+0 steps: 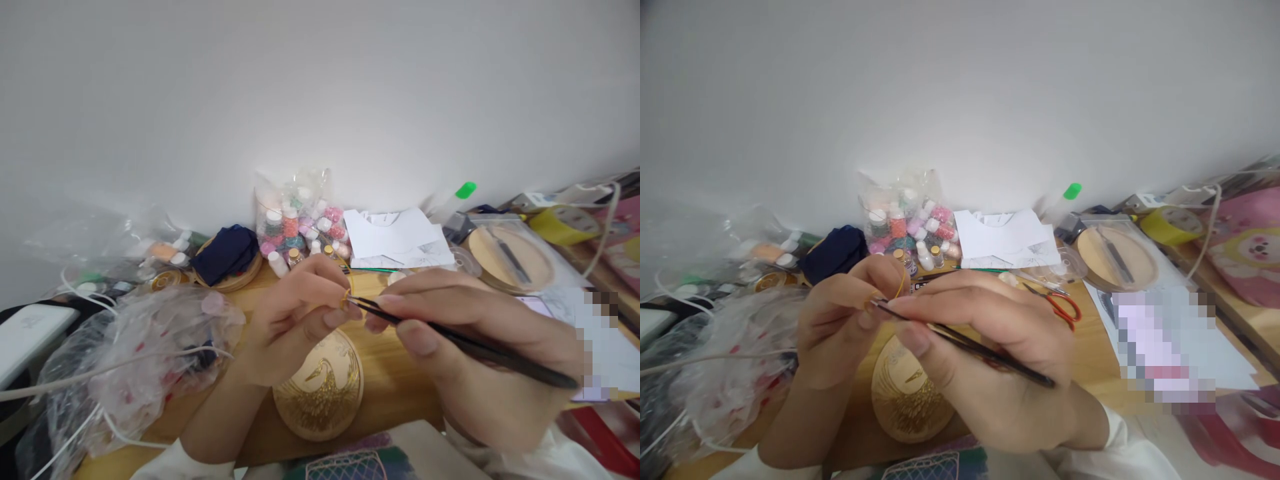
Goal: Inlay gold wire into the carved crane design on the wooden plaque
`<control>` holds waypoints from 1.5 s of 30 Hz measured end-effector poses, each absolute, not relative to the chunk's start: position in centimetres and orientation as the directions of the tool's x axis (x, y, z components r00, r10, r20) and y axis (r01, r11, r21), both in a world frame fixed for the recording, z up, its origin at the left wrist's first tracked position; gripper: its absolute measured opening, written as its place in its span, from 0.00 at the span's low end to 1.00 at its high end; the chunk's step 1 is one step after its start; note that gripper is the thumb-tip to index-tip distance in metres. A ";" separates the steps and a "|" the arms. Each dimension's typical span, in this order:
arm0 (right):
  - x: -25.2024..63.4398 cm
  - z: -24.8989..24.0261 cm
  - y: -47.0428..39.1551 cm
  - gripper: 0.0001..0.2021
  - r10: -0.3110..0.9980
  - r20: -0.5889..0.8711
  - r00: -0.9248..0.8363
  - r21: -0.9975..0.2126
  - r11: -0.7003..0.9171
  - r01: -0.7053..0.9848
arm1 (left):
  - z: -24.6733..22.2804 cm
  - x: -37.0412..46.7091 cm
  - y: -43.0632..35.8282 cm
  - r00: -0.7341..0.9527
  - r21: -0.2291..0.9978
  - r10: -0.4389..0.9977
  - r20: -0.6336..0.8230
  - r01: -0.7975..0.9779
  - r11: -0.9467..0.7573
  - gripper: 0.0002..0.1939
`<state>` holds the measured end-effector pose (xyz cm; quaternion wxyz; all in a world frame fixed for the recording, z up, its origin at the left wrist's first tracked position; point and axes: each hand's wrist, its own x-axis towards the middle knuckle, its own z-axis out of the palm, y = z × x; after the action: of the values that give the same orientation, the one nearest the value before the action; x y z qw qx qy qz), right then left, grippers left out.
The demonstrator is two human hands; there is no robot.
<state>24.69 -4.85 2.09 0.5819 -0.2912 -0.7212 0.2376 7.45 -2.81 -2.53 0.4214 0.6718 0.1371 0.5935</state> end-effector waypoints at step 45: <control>27.0 2.3 -5.3 0.12 0.633 0.638 -0.439 -0.405 0.760 0.508 | -2.0 7.3 -2.9 0.307 0.777 0.719 0.623 -0.348 -0.525 0.06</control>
<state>26.98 -5.32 2.27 0.4082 -0.3376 -0.8447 0.0767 7.33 -2.94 -2.01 0.4667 0.6600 0.1406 0.5717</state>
